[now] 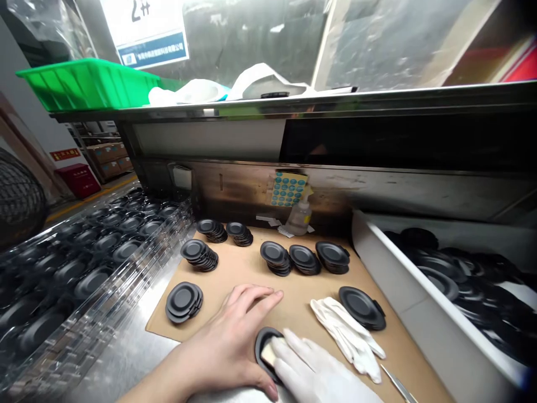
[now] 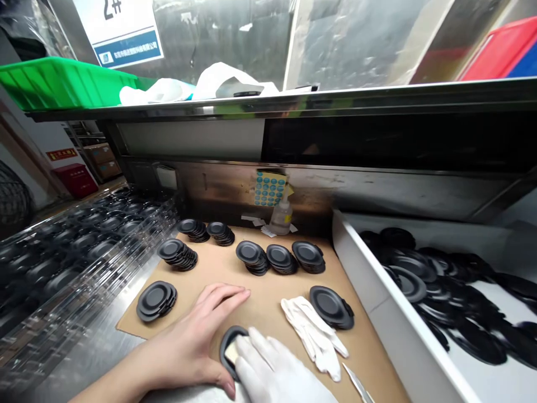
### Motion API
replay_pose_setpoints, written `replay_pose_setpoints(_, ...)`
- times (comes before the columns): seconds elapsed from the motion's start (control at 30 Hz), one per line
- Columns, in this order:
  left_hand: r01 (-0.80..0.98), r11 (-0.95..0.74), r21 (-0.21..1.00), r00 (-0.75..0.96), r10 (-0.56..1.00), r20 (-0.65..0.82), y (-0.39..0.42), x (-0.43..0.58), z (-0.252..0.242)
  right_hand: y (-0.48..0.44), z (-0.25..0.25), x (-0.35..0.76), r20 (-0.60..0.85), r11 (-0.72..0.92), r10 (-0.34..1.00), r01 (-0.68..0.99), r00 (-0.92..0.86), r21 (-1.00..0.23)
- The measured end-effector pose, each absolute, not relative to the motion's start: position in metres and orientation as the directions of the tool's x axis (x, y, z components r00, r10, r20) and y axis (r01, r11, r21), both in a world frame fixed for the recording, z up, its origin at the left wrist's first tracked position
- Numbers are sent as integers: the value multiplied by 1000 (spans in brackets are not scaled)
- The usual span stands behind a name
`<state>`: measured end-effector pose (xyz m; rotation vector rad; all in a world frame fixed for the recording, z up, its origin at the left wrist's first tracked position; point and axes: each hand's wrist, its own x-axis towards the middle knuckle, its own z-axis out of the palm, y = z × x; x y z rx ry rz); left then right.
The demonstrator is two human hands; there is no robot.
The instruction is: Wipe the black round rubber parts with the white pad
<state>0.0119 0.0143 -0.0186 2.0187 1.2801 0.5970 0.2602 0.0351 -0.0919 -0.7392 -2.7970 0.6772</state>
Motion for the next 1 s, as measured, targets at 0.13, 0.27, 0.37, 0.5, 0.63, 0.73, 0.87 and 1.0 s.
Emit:
replay_pose_setpoints(0.13, 633, -292, 717, 380, 924, 41, 12, 13, -18, 34, -87, 257, 87, 794, 475, 383, -876, -472)
replay_pose_setpoints(0.27, 623, -307, 719, 407, 913, 38, 13, 12, -17, 39, -83, 251, 94, 818, 435, 349, -896, -456)
replay_pose_setpoints(0.37, 615, -339, 712, 428, 902, 60, 14, 11, -16, 45, -75, 247, 112, 833, 413, 325, -904, -449)
replay_pose_setpoints(0.5, 635, -351, 688, 426, 902, 68, 13, 12, -13, 49, -66, 249, 134, 848, 369, 275, -920, -452)
replay_pose_setpoints(0.63, 631, -353, 691, 454, 890, 39, 13, 12, -10, 48, -64, 246, 115, 843, 383, 296, -917, -449)
replay_pose_setpoints(0.73, 633, -375, 677, 462, 885, 58, 12, 13, -10, 47, -58, 231, 97, 810, 452, 363, -887, -460)
replay_pose_setpoints(0.87, 665, -322, 674, 396, 917, 47, 11, 16, -14, 47, -37, 227, 97, 780, 517, 421, -850, -463)
replay_pose_setpoints(1.0, 660, -312, 683, 393, 919, 40, 10, 18, -15, 42, -24, 241, 70, 758, 550, 462, -832, -461)
